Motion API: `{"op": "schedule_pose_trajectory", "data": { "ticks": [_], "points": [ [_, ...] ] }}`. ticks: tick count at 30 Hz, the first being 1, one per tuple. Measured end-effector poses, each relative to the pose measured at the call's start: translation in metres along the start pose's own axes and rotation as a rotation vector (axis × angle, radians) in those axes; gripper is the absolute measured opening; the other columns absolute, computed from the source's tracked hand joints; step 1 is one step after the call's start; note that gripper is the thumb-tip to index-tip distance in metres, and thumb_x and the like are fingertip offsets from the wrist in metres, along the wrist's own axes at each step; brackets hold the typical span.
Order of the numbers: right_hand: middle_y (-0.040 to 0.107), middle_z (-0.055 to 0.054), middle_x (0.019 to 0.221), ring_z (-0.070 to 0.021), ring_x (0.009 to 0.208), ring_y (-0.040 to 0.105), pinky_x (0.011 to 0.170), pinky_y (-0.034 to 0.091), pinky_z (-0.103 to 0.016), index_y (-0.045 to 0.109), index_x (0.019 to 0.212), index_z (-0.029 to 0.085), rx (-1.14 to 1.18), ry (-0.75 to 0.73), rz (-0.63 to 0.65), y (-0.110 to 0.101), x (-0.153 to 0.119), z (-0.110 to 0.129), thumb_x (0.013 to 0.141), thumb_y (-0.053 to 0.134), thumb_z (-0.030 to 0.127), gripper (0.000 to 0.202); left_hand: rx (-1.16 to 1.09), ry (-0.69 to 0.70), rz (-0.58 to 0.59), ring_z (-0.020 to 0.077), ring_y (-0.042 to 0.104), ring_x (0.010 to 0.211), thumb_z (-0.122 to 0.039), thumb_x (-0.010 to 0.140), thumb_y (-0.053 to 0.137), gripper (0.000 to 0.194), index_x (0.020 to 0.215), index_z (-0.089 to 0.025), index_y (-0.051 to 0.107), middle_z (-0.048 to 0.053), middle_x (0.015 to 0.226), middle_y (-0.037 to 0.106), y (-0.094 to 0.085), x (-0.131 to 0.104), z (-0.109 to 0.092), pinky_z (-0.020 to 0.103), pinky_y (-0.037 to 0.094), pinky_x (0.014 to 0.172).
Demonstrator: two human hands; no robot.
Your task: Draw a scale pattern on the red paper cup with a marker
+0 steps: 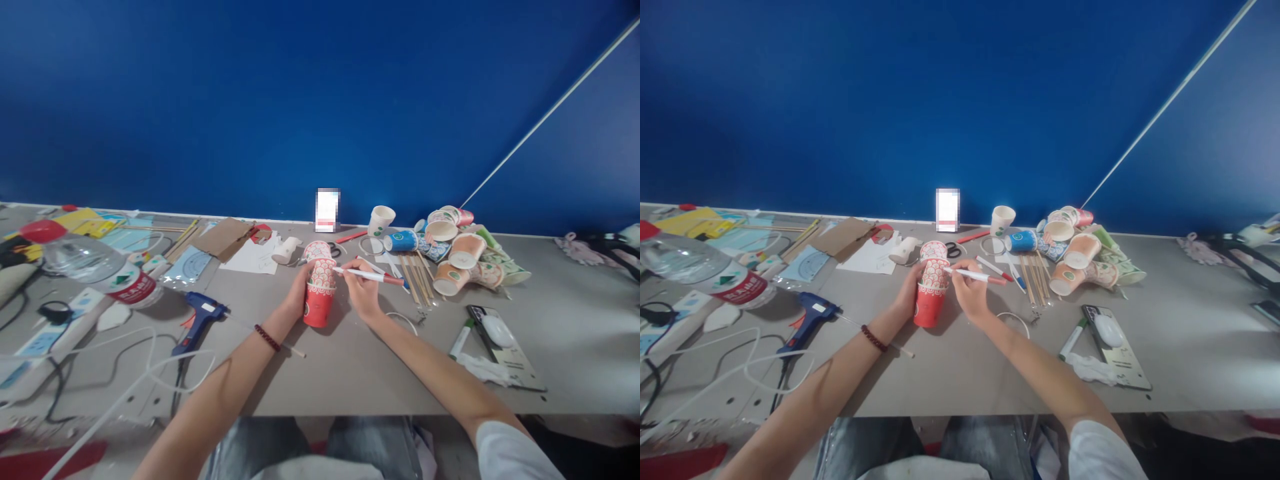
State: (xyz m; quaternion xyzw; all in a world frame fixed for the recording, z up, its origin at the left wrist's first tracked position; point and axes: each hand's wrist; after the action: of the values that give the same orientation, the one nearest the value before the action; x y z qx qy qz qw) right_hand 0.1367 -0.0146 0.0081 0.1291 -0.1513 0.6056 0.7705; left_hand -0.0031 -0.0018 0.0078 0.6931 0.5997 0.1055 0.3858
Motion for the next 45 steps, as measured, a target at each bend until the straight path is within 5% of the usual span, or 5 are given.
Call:
{"op": "schedule_pose_trajectory", "data": {
  "ticks": [45],
  "points": [
    [0.063, 0.001, 0.071, -0.0172, 0.069, 0.063, 0.064, 0.052, -0.03, 0.059, 0.078, 0.022, 0.007, -0.032, 0.008, -0.0007, 0.0001, -0.0052, 0.078, 0.06, 0.028, 0.007, 0.003, 0.001, 0.007, 0.0174, 0.061, 0.052, -0.041, 0.082, 0.061, 0.031, 0.081, -0.012, 0.071, 0.007, 0.063, 0.068, -0.0014, 0.0008, 0.0013, 0.028, 0.051, 0.054]
  ]
}}
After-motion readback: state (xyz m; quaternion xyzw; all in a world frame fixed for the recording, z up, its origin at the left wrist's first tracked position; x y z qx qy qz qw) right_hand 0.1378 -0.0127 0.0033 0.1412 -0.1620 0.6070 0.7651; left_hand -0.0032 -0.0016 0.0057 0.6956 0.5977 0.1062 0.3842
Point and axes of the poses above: each hand's wrist, its own x-axis towards the middle knuckle, its own y-axis out of the palm, z = x × y
